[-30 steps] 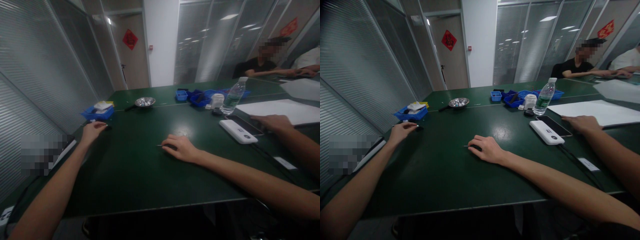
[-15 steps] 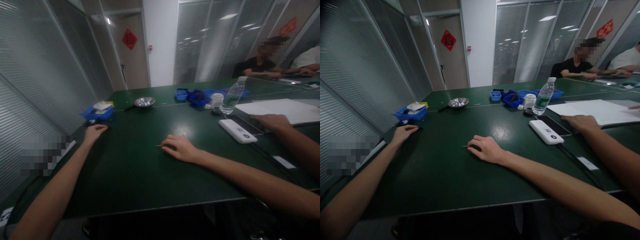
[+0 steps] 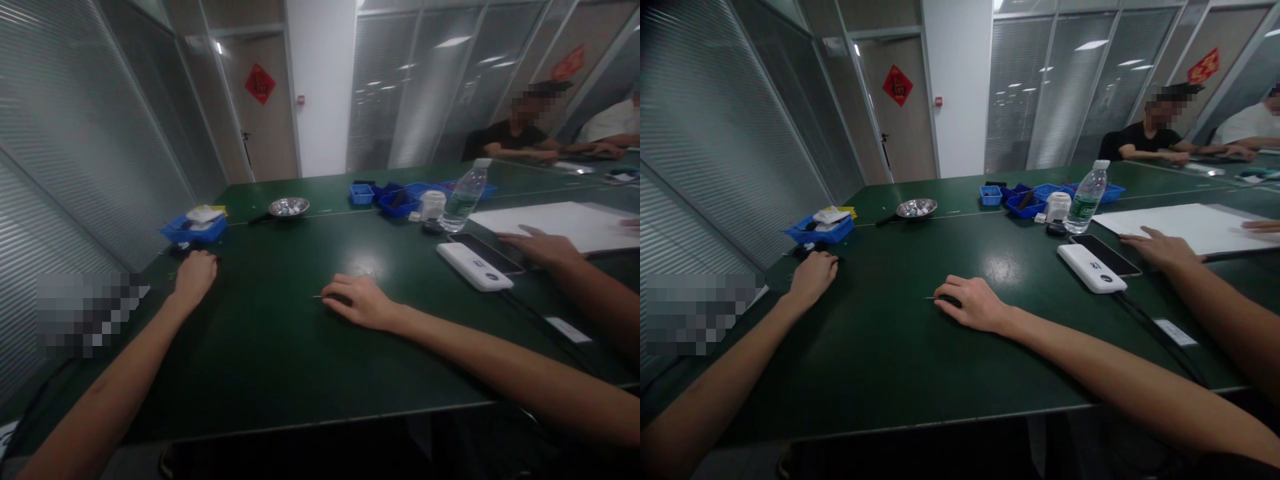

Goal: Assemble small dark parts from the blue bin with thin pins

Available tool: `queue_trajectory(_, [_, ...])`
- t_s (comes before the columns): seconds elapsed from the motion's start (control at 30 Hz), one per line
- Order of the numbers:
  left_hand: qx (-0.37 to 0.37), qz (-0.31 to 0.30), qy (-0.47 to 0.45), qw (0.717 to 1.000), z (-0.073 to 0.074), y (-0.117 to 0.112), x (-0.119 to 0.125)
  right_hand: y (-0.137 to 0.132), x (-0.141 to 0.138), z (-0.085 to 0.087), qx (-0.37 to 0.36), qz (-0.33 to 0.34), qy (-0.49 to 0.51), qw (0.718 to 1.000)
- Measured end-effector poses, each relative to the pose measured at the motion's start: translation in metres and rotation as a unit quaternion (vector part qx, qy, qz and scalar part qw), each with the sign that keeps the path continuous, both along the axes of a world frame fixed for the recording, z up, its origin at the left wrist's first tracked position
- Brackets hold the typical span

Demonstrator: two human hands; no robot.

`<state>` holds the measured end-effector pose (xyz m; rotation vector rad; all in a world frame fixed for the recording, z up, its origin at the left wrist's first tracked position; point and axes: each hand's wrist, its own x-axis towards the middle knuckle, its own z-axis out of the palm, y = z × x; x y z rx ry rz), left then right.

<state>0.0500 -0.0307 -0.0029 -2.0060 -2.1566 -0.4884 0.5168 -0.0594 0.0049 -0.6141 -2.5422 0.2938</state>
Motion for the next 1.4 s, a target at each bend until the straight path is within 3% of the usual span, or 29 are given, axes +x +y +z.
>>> queue_trajectory(0.13, [-0.016, 0.028, 0.183, 0.983, 0.001, -0.003, 0.014, -0.001, -0.001, 0.0, 0.008, 0.001, -0.004, 1.0])
queue_trajectory(0.33, [-0.027, 0.019, 0.205, 0.978, 0.003, -0.004, 0.008, 0.0, -0.001, -0.001, 0.014, -0.003, -0.021, 1.0])
queue_trajectory(0.5, [-0.02, -0.074, 0.113, 0.991, 0.009, -0.004, 0.022, 0.002, -0.002, -0.003, 0.022, -0.01, -0.029, 0.999])
queue_trajectory(0.7, [-0.047, -0.213, -0.042, 0.975, 0.013, -0.008, 0.077, -0.001, -0.003, 0.0, 0.025, -0.041, -0.024, 0.999])
queue_trajectory(0.8, [-0.079, -0.291, -0.113, 0.947, 0.014, -0.018, 0.107, -0.001, -0.003, 0.001, 0.031, -0.042, -0.019, 0.998])
queue_trajectory(0.97, [-0.112, -0.419, -0.223, 0.873, 0.013, -0.044, 0.159, -0.002, -0.002, 0.001, 0.038, -0.029, -0.027, 0.998])
queue_trajectory(1.13, [-0.128, -0.409, -0.265, 0.864, 0.013, -0.056, 0.186, -0.003, -0.003, 0.001, 0.04, -0.026, -0.036, 0.998])
queue_trajectory(1.4, [-0.125, -0.404, -0.269, 0.865, 0.012, -0.056, 0.187, -0.003, -0.003, -0.001, 0.031, -0.054, -0.025, 0.998])
